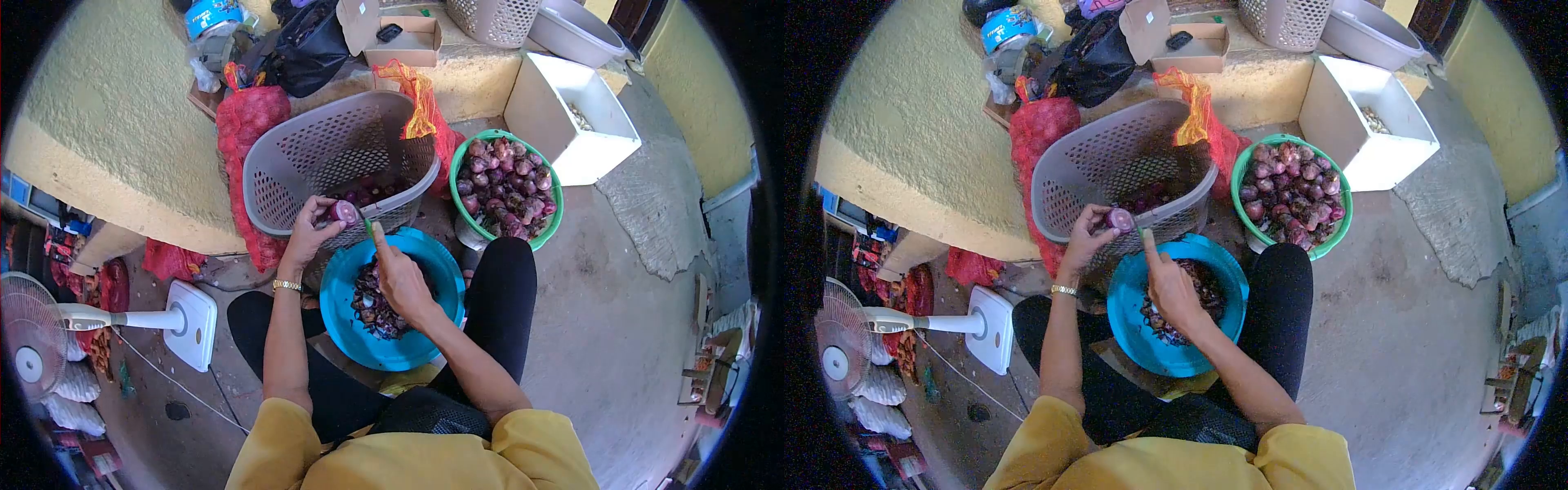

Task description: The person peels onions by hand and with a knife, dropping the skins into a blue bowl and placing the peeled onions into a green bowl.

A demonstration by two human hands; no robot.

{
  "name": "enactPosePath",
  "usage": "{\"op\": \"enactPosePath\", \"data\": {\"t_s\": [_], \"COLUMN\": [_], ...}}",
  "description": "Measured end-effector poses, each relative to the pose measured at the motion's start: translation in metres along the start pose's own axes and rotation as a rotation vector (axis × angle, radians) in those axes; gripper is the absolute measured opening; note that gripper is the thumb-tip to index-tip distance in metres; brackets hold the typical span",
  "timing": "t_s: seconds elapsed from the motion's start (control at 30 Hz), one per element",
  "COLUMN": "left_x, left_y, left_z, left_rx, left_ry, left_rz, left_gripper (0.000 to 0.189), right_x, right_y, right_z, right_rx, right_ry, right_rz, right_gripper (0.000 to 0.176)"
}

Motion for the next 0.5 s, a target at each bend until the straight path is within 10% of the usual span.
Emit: {"op": "enactPosePath", "data": {"t_s": [0.5], "left_x": [0.014], "left_y": [-0.003], "left_z": [-0.004], "left_rx": [0.05], "left_ry": [0.031], "left_rz": [-0.193], "left_gripper": [0.045], "right_x": [-0.009], "right_y": [-0.008], "right_z": [0.006], "right_rx": [0.063], "right_ry": [-0.056], "right_rz": [0.063], "right_gripper": [0.075]}}
Point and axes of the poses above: each hand's wrist, its own z-axis towards the middle knuckle, its own y-axis out of the palm, x = y × z, the point moved 8 cm from there along z, towards the middle knuckle, and after that the axes turned 13 degrees about z, right-handed, at the moved point
